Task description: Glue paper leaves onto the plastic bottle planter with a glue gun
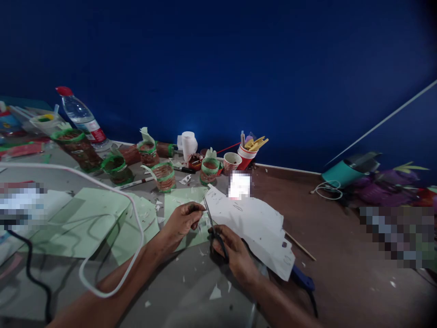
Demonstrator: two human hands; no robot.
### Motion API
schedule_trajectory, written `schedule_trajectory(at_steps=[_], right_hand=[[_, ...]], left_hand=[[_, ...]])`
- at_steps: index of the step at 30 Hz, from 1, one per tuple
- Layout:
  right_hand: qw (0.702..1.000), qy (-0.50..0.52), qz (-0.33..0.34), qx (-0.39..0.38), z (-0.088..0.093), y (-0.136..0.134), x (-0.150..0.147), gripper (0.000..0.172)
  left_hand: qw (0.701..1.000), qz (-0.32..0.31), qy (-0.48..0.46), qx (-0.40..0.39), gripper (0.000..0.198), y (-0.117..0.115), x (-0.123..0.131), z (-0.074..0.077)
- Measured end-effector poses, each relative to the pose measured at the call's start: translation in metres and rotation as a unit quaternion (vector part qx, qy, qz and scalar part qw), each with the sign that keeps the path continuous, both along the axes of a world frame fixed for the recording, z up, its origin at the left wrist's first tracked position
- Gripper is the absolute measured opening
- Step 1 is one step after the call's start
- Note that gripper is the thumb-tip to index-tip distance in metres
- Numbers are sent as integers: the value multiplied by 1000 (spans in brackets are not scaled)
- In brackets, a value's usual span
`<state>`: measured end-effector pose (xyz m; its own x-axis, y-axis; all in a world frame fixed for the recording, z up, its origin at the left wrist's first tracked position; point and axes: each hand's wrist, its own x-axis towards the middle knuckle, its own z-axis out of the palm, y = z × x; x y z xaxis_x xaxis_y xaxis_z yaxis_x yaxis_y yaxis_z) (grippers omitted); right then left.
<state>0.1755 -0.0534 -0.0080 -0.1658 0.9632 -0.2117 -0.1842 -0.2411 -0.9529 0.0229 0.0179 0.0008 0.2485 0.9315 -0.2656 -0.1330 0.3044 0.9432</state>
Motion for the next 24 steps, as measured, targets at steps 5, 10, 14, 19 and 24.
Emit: schedule_trajectory(at_steps=[5, 10, 14, 19, 24], right_hand=[[1000, -6, 6, 1, 1, -1, 1, 40], [1000, 4, 7, -9, 3, -1, 1, 37], [1000, -9, 3, -3, 1, -1, 1, 36], [1000, -11, 9, -1, -2, 0, 0, 38], [1000, -19, 18, -6, -1, 0, 0, 38]], left_hand=[[1000, -1, -2, 10, 21, 2, -1, -7], [1000, -7, 2, 20, 18, 3, -3, -13], [1000, -8, 7, 17, 18, 3, -4, -13], [1000, -12, 11, 13, 21, 4, -4, -13], [1000, -9, 29, 7, 24, 5, -4, -12]])
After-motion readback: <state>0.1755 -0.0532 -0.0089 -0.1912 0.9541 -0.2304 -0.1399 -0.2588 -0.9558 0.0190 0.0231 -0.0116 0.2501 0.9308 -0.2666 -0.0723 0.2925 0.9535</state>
